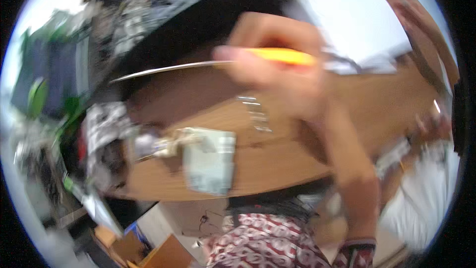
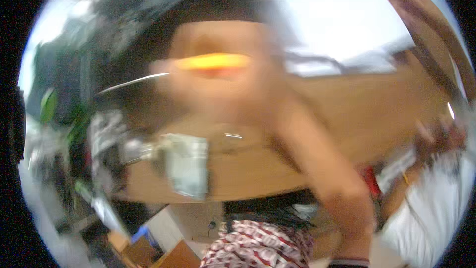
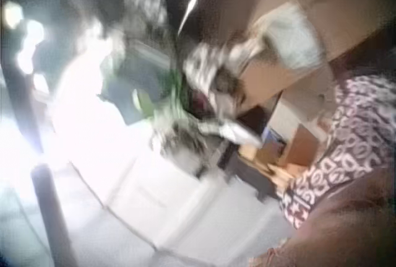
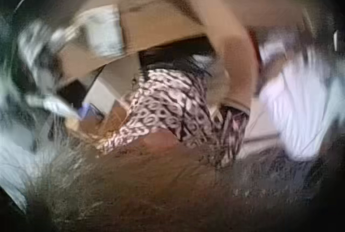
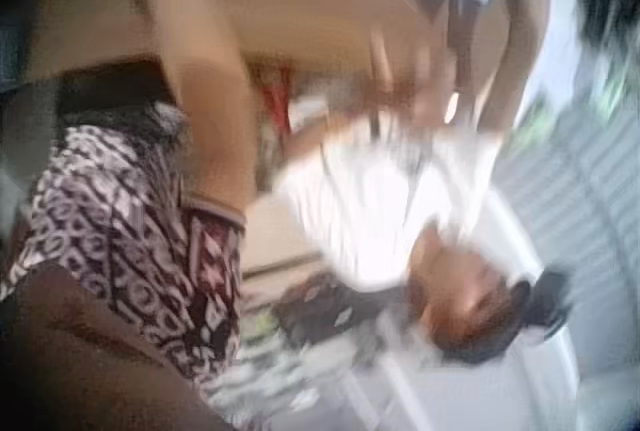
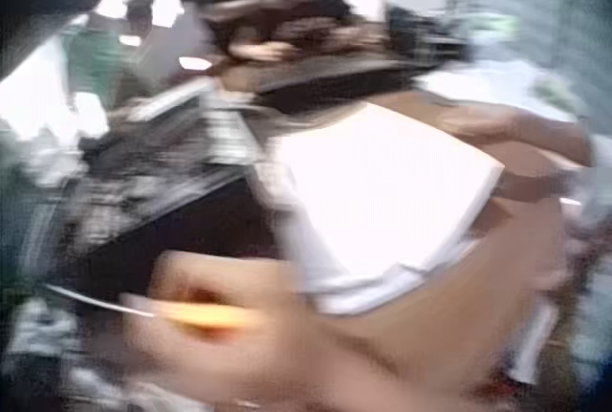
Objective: The person disassembles a small component housing, removing screws with a screwdriver and separating its casing parts by hand.
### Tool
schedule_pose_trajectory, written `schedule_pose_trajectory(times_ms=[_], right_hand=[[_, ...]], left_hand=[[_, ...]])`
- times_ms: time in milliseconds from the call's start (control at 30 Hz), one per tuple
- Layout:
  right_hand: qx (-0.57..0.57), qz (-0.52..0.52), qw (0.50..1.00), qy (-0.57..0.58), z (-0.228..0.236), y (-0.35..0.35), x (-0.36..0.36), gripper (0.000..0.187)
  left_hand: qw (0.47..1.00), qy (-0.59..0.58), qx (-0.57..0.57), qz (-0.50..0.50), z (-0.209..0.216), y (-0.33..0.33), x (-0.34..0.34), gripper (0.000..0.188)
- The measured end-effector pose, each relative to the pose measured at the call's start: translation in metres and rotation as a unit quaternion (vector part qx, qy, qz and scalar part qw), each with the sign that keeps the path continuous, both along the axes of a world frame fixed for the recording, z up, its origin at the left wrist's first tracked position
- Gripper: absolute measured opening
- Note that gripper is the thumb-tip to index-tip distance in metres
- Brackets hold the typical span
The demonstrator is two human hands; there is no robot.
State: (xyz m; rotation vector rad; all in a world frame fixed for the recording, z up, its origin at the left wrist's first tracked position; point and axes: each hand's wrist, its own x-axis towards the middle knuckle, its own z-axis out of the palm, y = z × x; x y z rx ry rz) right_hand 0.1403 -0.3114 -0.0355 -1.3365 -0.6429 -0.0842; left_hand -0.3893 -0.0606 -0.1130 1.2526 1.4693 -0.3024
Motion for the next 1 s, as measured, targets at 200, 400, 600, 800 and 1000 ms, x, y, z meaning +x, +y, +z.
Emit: schedule_pose_trajectory(times_ms=[200, 400, 600, 800, 1000], right_hand=[[-0.044, 0.000, 0.989, 0.138, -0.005, -0.001, -0.023, 0.016], [-0.031, 0.040, 0.989, 0.138, 0.010, -0.012, -0.022, 0.018], [-0.040, 0.019, 0.990, 0.137, -0.004, -0.007, -0.021, 0.025], [-0.015, 0.064, 0.993, 0.096, 0.003, 0.000, -0.032, 0.024], [-0.019, 0.062, 0.993, 0.100, 0.000, -0.009, -0.027, 0.019]], left_hand=[[0.987, 0.018, -0.104, 0.124, -0.046, -0.060, -0.076, 0.029], [0.972, -0.006, -0.145, 0.182, -0.094, -0.062, -0.067, 0.026], [0.966, -0.012, -0.188, 0.176, -0.114, -0.061, -0.054, 0.024], [0.955, -0.108, 0.088, -0.261, 0.087, 0.031, 0.111, 0.020], [0.643, -0.345, 0.431, -0.531, 0.142, 0.045, 0.306, 0.076]])
